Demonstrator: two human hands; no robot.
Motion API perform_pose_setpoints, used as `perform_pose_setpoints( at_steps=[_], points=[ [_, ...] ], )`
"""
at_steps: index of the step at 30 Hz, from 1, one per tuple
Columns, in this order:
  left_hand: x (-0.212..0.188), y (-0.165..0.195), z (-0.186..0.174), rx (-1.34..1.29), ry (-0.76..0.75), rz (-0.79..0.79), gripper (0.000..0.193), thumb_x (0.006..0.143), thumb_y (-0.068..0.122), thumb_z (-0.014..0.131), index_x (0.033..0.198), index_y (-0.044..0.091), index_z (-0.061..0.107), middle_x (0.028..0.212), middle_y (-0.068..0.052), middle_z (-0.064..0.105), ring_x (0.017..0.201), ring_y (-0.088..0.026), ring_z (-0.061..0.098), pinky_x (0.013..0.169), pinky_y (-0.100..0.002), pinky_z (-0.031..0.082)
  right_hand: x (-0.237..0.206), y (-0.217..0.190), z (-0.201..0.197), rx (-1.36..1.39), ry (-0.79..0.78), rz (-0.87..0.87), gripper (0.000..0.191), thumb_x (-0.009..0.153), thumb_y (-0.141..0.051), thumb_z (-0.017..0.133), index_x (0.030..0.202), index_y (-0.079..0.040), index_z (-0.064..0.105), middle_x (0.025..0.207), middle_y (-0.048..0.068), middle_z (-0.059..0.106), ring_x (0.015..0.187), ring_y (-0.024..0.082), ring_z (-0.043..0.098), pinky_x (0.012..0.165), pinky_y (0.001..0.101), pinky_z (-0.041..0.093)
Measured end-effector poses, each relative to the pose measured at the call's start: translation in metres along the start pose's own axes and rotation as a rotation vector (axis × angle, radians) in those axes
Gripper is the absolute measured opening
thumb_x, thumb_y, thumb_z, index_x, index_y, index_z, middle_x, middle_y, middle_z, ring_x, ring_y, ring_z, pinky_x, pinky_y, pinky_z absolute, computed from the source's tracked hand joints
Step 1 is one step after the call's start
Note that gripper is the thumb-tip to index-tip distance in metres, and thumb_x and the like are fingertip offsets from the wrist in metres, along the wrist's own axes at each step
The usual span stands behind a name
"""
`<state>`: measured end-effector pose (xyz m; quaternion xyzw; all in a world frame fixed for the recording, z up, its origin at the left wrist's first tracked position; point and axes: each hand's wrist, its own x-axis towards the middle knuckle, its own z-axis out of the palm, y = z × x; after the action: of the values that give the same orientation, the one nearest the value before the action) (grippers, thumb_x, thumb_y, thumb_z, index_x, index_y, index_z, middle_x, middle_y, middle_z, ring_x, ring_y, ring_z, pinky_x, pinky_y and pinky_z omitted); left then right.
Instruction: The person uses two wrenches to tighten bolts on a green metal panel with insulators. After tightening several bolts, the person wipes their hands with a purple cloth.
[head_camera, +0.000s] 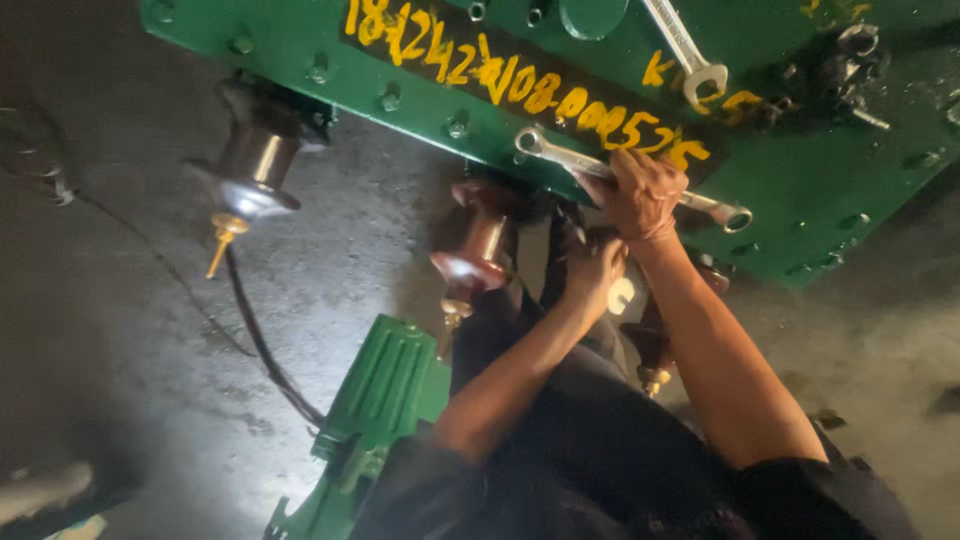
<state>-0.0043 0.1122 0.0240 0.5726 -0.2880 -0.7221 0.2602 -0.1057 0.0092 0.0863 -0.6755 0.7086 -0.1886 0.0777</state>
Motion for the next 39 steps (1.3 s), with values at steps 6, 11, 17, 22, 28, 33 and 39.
perform_pose_setpoints(
  at_steps=[6, 11, 17, 22, 28, 33, 39],
  points=[
    [-0.06, 0.115, -0.068, 0.49, 0.171, 0.519, 0.021, 0.092, 0.018, 0.077, 0.1, 0.001, 0.069, 0.094, -0.012, 0.076, 0.082, -0.024, 0.076, 0.073, -0.037, 0.058, -0.004, 0.005, -0.019, -0.074, -0.024, 0.044, 0.048, 0.102, -0.05, 0.075, 0.074, -0.014, 0.058, 0.067, 0.005, 0.06, 0.061, 0.028, 0.06, 0.057, 0.0415, 0.042],
    [0.058, 0.197, -0.076, 1.023, 0.331, 0.729, 0.023, 0.091, 0.023, 0.072, 0.114, 0.019, 0.071, 0.097, -0.01, 0.073, 0.083, -0.033, 0.072, 0.07, -0.046, 0.057, -0.063, 0.034, -0.072, 0.303, 0.057, 0.525, 0.049, 0.116, -0.033, 0.053, 0.078, -0.003, 0.061, 0.06, 0.011, 0.043, 0.055, 0.019, 0.044, 0.054, 0.0386, 0.034],
    [0.11, 0.232, -0.053, 1.067, 0.346, 1.089, 0.029, 0.086, 0.022, 0.072, 0.114, 0.014, 0.066, 0.115, -0.017, 0.07, 0.082, -0.032, 0.072, 0.064, -0.042, 0.058, -0.176, 0.054, -0.111, 0.32, 0.216, 0.706, 0.06, 0.121, -0.042, 0.049, 0.081, -0.001, 0.067, 0.062, -0.001, 0.048, 0.057, 0.01, 0.042, 0.054, 0.0345, 0.032],
    [0.009, 0.162, -0.049, 0.963, -0.224, 0.625, 0.017, 0.11, 0.025, 0.058, 0.113, 0.008, 0.063, 0.095, -0.014, 0.073, 0.085, -0.032, 0.074, 0.07, -0.043, 0.057, -0.255, 0.04, -0.116, 0.367, 0.288, 0.896, 0.07, 0.114, -0.048, 0.048, 0.063, -0.001, 0.054, 0.056, -0.001, 0.042, 0.05, 0.011, 0.034, 0.052, 0.0344, 0.023],
    [-0.034, 0.027, -0.029, 0.156, -0.577, -0.254, 0.028, 0.1, 0.031, 0.049, 0.123, 0.017, 0.058, 0.087, -0.002, 0.074, 0.045, -0.012, 0.05, 0.038, -0.024, 0.036, -0.296, 0.009, -0.103, 0.45, 0.332, 1.176, 0.07, 0.116, -0.05, 0.051, 0.066, -0.001, 0.05, 0.06, -0.002, 0.04, 0.059, 0.007, 0.035, 0.054, 0.0308, 0.026],
    [0.011, -0.015, -0.025, -0.07, -0.615, -0.238, 0.026, 0.107, 0.028, 0.059, 0.114, 0.006, 0.071, 0.084, -0.005, 0.072, 0.07, -0.01, 0.065, 0.055, -0.025, 0.05, -0.312, 0.003, -0.095, 0.59, 0.355, 1.212, 0.069, 0.115, -0.047, 0.053, 0.066, 0.0, 0.05, 0.063, -0.002, 0.043, 0.06, 0.007, 0.037, 0.055, 0.0315, 0.025],
    [0.005, -0.021, 0.014, -0.4, -0.458, -0.189, 0.014, 0.097, 0.011, 0.068, 0.11, 0.006, 0.069, 0.09, -0.005, 0.07, 0.074, -0.019, 0.066, 0.059, -0.031, 0.05, -0.312, 0.005, -0.099, 0.498, 0.294, 1.182, 0.064, 0.116, -0.045, 0.052, 0.072, 0.001, 0.059, 0.062, -0.002, 0.046, 0.06, 0.006, 0.041, 0.054, 0.0304, 0.031]
  ],
)
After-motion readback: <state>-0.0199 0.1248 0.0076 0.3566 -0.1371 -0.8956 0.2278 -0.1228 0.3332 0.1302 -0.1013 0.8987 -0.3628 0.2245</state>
